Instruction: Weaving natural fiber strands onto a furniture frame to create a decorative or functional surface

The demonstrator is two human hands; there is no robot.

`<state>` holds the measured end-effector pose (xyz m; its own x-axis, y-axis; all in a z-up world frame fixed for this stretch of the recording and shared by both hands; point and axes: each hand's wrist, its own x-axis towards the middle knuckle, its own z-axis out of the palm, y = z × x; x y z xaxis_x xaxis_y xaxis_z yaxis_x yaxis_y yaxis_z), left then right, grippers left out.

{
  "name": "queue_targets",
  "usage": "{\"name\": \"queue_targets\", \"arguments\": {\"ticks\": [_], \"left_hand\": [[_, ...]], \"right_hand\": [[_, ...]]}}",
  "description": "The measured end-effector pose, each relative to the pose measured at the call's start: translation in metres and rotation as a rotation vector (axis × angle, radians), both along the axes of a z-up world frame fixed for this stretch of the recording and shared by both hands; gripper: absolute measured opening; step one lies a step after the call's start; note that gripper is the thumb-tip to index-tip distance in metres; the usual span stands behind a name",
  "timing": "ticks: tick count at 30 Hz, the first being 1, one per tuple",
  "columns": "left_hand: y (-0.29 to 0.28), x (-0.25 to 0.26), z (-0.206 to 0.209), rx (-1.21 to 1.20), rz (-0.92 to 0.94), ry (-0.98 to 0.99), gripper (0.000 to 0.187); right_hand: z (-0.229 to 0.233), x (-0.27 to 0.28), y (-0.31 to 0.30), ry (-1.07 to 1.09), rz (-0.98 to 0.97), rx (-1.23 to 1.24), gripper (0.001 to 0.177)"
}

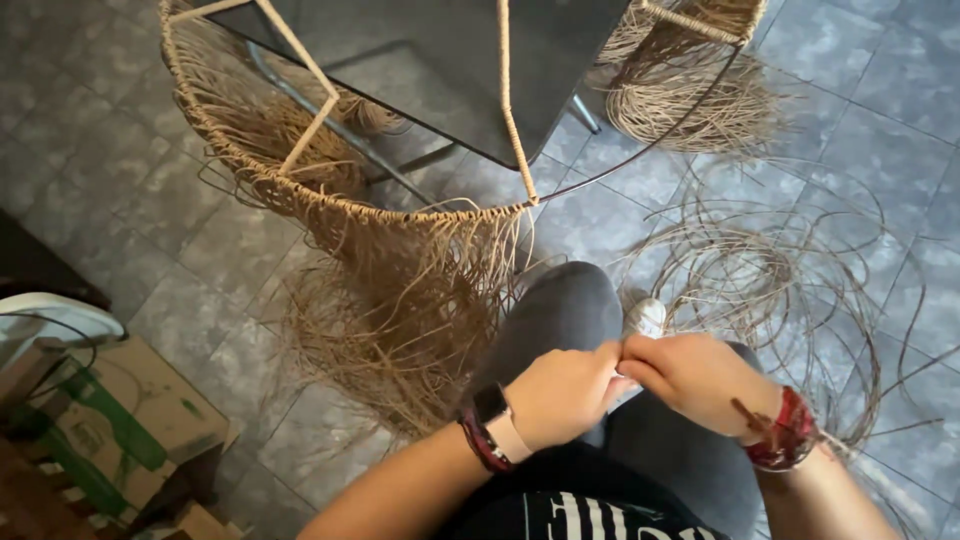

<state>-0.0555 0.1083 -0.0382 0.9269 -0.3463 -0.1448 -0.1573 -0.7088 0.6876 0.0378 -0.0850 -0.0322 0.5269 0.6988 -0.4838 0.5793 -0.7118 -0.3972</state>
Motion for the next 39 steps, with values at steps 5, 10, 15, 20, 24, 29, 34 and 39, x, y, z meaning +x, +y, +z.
{"name": "queue_targets", "arguments": {"ticks": [5, 10, 15, 20, 24, 29, 34, 39], "left_hand": [[0.082, 0.000, -0.026, 0.358, 0.108, -0.155, 0.035], [0.055, 0.010, -0.024, 0.323, 0.135, -0.149, 0.064], [0.021, 0.014, -0.030, 0.156, 0.053, -0.215, 0.027], [0.081, 0.018, -0.056, 0.388, 0.105, -0.140, 0.026], [0.045, 0.034, 0.004, 0.088, -0.015, -0.138, 0.063], [0.028, 0.026, -0.011, 0.075, 0.017, -0.135, 0.030], [0.066, 0.029, -0.020, 0.220, 0.074, -0.128, 0.026], [0.081, 0.024, -0.021, 0.246, 0.144, -0.125, 0.025]], "right_hand": [[0.021, 0.028, -0.040, 0.109, -0.278, -0.174, 0.030], [0.018, 0.020, 0.002, 0.137, -0.301, -0.206, 0.040], [0.014, 0.025, 0.010, 0.143, -0.076, -0.032, 0.034], [0.011, 0.040, -0.026, 0.127, -0.196, -0.062, 0.034], [0.003, 0.035, 0.004, 0.152, -0.134, -0.047, 0.034], [0.018, 0.036, 0.006, 0.167, -0.065, -0.002, 0.030], [0.003, 0.048, -0.014, 0.130, -0.066, -0.052, 0.028], [-0.005, 0.045, 0.007, 0.056, 0.000, -0.091, 0.029]]}}
